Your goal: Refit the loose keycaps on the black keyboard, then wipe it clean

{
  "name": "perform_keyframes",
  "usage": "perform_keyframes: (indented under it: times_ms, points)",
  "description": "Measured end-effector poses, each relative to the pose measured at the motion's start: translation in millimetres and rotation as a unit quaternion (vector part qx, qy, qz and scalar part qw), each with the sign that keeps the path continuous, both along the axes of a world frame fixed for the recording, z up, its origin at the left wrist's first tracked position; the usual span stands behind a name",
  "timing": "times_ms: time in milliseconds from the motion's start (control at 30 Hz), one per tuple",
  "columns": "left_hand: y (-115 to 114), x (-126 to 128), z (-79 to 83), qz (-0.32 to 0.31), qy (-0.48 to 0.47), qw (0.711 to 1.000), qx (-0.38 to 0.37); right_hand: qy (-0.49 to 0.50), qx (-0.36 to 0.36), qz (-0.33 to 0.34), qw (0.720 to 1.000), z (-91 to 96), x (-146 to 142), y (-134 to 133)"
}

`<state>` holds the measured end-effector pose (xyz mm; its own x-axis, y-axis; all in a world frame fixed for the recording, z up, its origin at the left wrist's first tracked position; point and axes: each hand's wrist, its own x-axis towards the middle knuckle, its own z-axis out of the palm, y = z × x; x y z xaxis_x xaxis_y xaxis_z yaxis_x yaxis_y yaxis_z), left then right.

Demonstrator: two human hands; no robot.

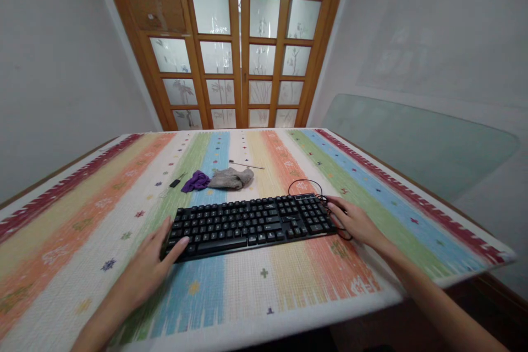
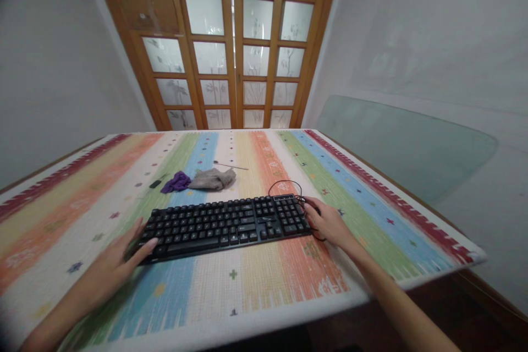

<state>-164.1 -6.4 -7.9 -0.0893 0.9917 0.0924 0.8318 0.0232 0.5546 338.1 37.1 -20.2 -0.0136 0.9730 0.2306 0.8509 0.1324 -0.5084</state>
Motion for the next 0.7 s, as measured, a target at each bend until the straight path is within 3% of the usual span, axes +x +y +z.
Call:
perform_keyframes:
  times_ms: [133, 300, 500, 700]
  points:
    - [-8.4, 9.0, -7.8, -0.030, 0.042, 0.998, 0.034, -0.072, -0.004, 0.050, 0.996, 6.2, -12.6, -1.9]
    - [-10.0, 14.7, -17.0, -0.066, 0.047, 0.992, 0.099, -0.206, -0.029, 0.130, 0.969, 13.2, -20.7, -4.0]
    - [-8.6, 16.2, -18.5, -0.040, 0.020, 0.991, 0.125, -0.268, -0.025, 0.163, 0.949, 22.5, -39.7, 6.7]
    - [-10.3, 19.0, -11.2, 0.002, -0.034, 0.990, 0.136, -0.269, -0.026, 0.160, 0.949, 23.9, -42.7, 15.4]
